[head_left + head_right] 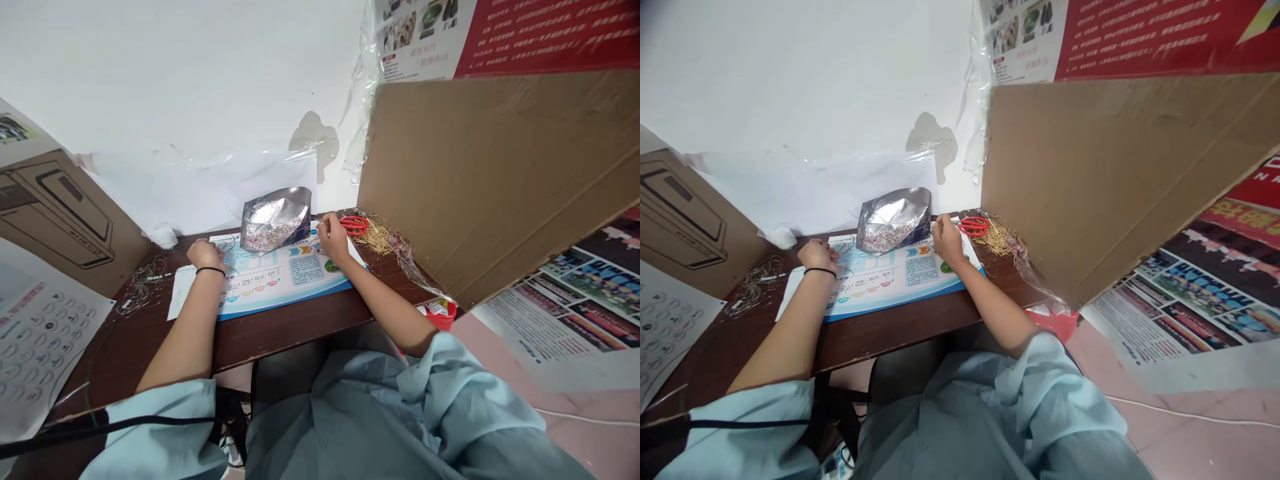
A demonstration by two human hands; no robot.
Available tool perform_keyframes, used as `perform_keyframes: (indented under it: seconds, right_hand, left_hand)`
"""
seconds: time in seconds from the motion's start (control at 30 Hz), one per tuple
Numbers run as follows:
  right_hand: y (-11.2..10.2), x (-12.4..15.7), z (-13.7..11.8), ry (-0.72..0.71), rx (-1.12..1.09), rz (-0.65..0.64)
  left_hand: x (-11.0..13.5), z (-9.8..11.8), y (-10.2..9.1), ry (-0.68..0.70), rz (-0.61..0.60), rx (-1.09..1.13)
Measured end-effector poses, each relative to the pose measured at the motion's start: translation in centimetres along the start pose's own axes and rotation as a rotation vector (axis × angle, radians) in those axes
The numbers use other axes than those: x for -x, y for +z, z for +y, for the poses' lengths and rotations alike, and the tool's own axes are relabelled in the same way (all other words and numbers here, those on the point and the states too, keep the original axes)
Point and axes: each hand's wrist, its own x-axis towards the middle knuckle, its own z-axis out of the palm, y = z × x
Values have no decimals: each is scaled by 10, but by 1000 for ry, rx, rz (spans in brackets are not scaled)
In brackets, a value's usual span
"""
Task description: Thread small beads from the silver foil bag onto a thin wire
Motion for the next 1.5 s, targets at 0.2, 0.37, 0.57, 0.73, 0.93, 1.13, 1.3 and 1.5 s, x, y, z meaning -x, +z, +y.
perform_keyframes:
  seconds: [0.2,0.37,0.57,0.73,0.93,1.13,1.3,1.5]
  right_hand:
    - [-2,2,3,-15,151,-69]
    - [-2,9,2,-121,466,-379]
    - [5,19,-18,-197,38,-370]
    - [12,26,-24,-104,-225,-481]
    - [14,26,-15,-105,-234,-454]
    - [9,22,-15,-91,-54,-406]
    - [7,21,-16,-66,50,-397]
    - [10,20,-12,-84,67,-410]
  left_hand:
    - [5,4,-5,-127,-57,103]
    - [29,-9,6,-292,-673,77]
    - [69,-46,31,62,-852,-190]
    - [77,-59,35,476,-710,-620]
    - [71,-54,34,604,-726,-774]
    - [37,-28,17,730,-411,-1026]
    - [23,-21,3,820,-450,-1415]
    - [29,-29,14,740,-334,-1624]
